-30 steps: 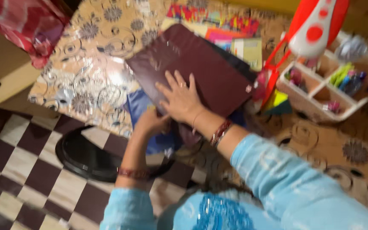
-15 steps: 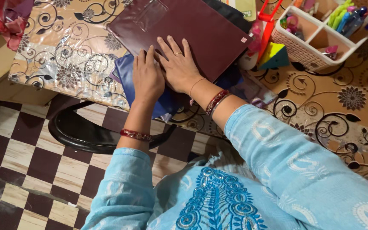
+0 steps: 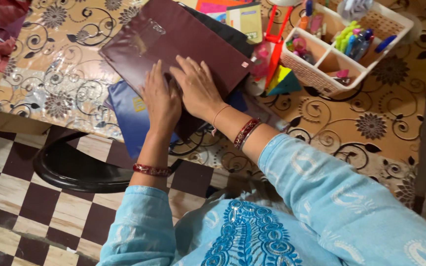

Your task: The person wipes several folders and a desk lamp with a cloth, then adjusts and checks the lamp's position.

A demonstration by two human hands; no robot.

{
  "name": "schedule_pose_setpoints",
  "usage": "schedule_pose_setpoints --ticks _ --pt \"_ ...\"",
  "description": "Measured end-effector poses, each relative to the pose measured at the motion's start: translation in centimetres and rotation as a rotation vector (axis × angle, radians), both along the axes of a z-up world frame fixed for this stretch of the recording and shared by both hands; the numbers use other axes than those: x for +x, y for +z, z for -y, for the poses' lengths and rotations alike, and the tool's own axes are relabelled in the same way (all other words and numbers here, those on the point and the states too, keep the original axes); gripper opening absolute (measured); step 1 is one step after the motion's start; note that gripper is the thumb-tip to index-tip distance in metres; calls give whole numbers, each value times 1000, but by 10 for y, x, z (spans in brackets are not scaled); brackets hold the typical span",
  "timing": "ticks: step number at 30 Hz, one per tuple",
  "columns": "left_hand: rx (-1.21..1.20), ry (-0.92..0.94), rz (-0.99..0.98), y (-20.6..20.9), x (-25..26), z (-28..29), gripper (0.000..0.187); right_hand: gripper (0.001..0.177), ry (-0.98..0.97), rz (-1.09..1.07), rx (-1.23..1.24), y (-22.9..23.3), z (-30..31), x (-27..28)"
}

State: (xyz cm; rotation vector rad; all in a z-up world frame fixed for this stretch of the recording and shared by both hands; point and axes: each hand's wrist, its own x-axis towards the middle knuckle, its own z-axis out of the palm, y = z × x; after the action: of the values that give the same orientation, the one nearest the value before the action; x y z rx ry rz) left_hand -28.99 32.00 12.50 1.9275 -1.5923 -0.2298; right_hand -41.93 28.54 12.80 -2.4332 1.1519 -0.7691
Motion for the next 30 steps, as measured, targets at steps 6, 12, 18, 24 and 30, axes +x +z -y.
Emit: schedule_pose_setpoints --ticks 6,12,18,24,30 --pt "-133 -130 -232 24 -57 19 51 42 -113 140 -108 24 6 -53" --pt "-218 -276 -339 30 -99 43 48 36 -165 133 -189 36 7 -97" --pt "-153 -343 -455 23 -122 66 57 24 -225 -34 -13 55 19 -126" --pt "-118 -338 -440 16 -145 81 56 20 -327 -24 -162 51 28 -148" --pt "-128 -388 -408 18 -171 95 50 16 -489 -217 -143 30 52 -174"
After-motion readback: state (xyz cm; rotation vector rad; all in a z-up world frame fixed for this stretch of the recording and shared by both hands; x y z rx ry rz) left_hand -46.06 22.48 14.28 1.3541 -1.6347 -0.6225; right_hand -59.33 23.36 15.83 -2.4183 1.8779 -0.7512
